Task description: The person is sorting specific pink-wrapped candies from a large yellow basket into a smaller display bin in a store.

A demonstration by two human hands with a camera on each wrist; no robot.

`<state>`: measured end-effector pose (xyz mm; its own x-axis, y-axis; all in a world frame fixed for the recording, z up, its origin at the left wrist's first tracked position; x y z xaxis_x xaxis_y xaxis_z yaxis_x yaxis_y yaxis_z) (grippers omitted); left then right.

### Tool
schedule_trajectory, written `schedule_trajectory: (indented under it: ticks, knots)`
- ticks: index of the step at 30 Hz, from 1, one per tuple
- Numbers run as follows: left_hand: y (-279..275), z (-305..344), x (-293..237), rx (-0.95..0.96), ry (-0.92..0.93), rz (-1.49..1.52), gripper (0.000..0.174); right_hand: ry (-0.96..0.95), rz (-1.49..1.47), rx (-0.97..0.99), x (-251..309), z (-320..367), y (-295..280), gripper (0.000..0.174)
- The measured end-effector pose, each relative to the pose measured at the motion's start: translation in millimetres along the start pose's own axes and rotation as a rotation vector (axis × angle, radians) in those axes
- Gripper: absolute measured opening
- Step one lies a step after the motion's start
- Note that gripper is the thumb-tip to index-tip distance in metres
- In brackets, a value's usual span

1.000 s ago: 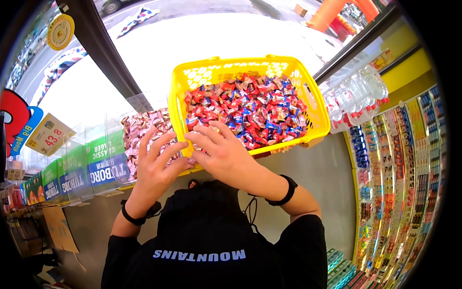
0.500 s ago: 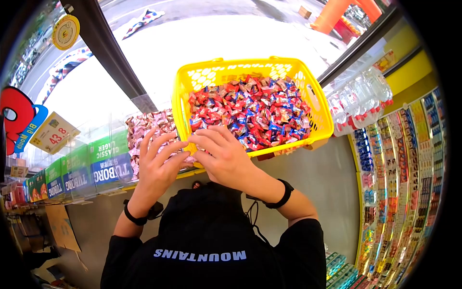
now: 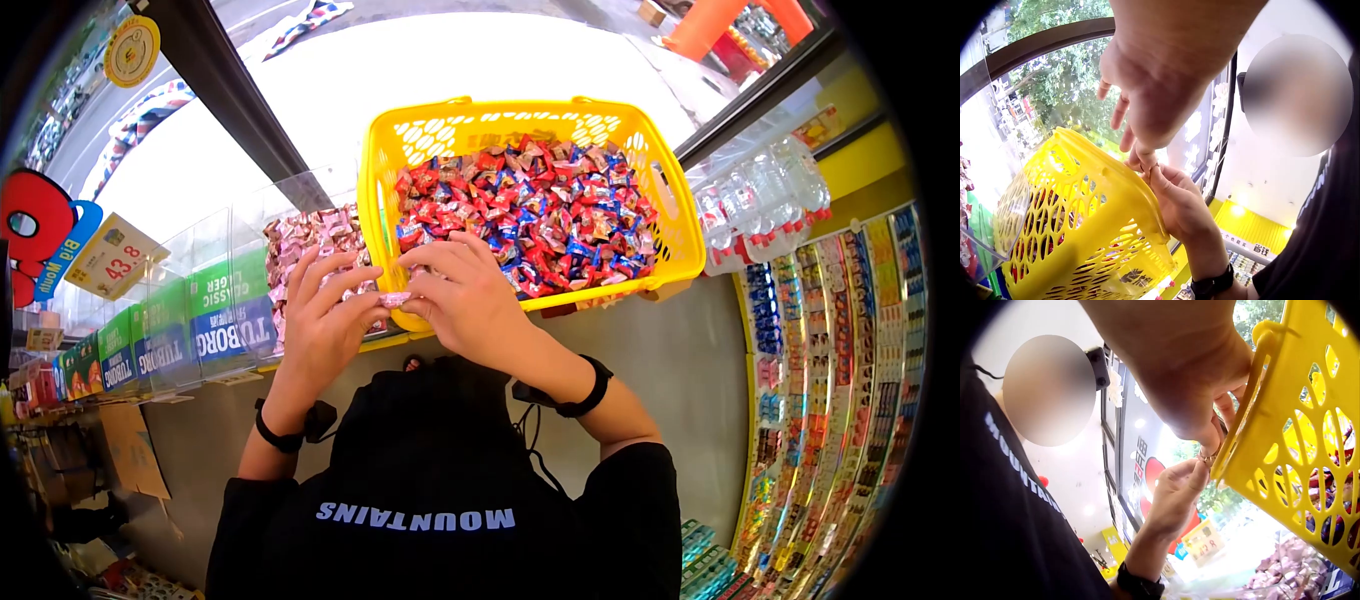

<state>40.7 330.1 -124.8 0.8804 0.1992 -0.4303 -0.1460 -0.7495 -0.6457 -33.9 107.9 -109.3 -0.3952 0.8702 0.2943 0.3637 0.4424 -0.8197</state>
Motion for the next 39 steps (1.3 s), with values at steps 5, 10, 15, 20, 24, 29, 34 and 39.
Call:
schedule_trajectory:
  ticks: [5, 10, 15, 20, 24, 29, 34, 39]
  knots:
    - [1, 1, 1, -0.014, -0.056, 0.102, 0.021, -0.018, -0.049, -0.011, 1, -4, -3, 0.016]
    - [2, 4, 3, -0.025, -0.057, 0.112, 0.023, -0.048, -0.041, -0.043, 3, -5, 0, 0.014]
    - [-2, 5, 8, -0.018, -0.018, 0.096, 0.019, -0.07, 0.024, 0.001, 2, -2, 1, 0.016]
    - [-5, 4, 11, -0.072, -0.116, 0.204, 0.015, -0.006, 0.002, -0.031, 2, 1, -1, 0.022]
    - [-3, 16, 30, -0.074, -0.235, 0.269, 0.01, 0.021, 0.016, -0.055, -2, 4, -9, 0.023]
    - [5, 45, 73, -0.151, -0.376, 0.191, 0.007, 0.004, 0.064, -0.038, -9, 12, -22, 0.019]
    - [4, 69, 96, -0.024, -0.453, -0.175, 0.006, 0.024, 0.11, -0.032, -24, 21, -37, 0.019]
    - [3, 78, 99, 0.096, -0.515, -0.411, 0.024, 0.028, 0.089, -0.075, -49, 31, -51, 0.02]
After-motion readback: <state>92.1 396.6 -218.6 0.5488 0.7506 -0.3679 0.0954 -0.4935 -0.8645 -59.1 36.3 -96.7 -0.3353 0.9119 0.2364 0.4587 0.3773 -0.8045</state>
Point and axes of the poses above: each hand's wrist, its own z-axis away from the middle knuckle, its own y-axis out of the palm, x = y × z, the point moved 1 cm from there along -z, towards the middle knuckle, and after that the axes turned 11 degrees about z, right-handed, at the moved point
